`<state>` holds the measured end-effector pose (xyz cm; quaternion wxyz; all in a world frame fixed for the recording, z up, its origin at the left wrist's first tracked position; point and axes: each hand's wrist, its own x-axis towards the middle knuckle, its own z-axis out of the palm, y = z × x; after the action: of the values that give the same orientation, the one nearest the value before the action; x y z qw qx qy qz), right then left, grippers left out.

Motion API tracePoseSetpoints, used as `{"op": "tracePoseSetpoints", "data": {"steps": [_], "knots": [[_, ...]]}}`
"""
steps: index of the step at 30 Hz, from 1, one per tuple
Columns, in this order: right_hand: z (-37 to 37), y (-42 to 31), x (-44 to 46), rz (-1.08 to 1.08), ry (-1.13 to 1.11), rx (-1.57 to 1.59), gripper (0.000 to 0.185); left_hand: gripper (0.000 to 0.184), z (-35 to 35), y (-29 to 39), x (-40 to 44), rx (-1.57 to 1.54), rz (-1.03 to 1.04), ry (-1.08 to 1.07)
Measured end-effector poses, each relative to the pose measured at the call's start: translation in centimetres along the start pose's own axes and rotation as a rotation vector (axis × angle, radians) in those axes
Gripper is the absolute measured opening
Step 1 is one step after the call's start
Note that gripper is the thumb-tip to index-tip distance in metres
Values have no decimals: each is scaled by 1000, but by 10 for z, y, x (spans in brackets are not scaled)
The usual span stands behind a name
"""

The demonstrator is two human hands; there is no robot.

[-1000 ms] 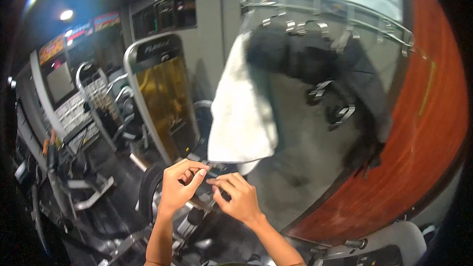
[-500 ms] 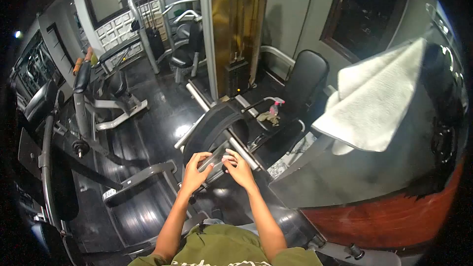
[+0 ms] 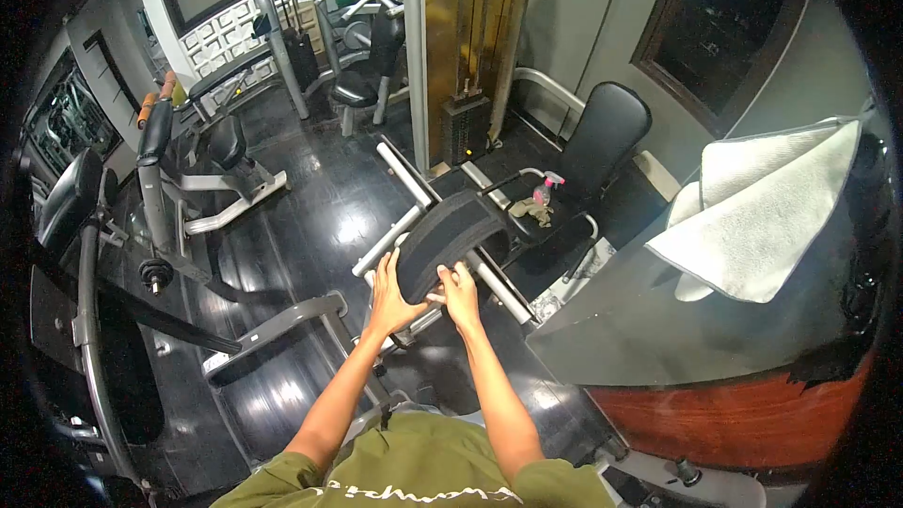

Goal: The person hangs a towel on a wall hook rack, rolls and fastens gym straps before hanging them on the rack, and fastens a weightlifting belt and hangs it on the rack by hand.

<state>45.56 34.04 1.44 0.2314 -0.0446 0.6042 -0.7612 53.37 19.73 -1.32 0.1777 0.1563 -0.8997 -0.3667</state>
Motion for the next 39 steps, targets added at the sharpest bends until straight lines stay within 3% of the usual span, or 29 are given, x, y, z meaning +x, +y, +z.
{"op": "tracePoseSetpoints", "data": {"steps": [4,8,10,12,15,18,27,30,35,36,39], "knots": [[-15,-3,-33,56,-2,6,25,132,-22,11,-17,7,74,-94],[-28,-19,-59,4,21,-15,26,122,-41,32,-31,1,143,-30],[-35,-28,-69,-121,26,-258,25,119,-48,43,-35,-27,156,-5],[-40,-43,-81,-114,43,-279,27,116,-55,55,-39,-55,164,25],[-48,-74,-102,-307,26,-525,31,109,-66,77,-42,-163,178,67],[-73,-87,-111,-355,21,-639,32,109,-70,93,-45,-231,202,110],[-146,-108,-80,-680,438,-939,48,109,-89,147,-63,-450,245,167],[-165,-109,-66,-651,411,-901,58,110,-91,158,-66,-545,191,212],[-202,-76,-51,-486,227,-986,58,103,-104,176,-64,-728,121,329],[-210,-65,-51,-420,175,-1027,58,101,-105,190,-65,-951,102,314],[-230,-43,-54,-343,140,-1067,56,96,-112,192,-71,-1136,8,276]]}}
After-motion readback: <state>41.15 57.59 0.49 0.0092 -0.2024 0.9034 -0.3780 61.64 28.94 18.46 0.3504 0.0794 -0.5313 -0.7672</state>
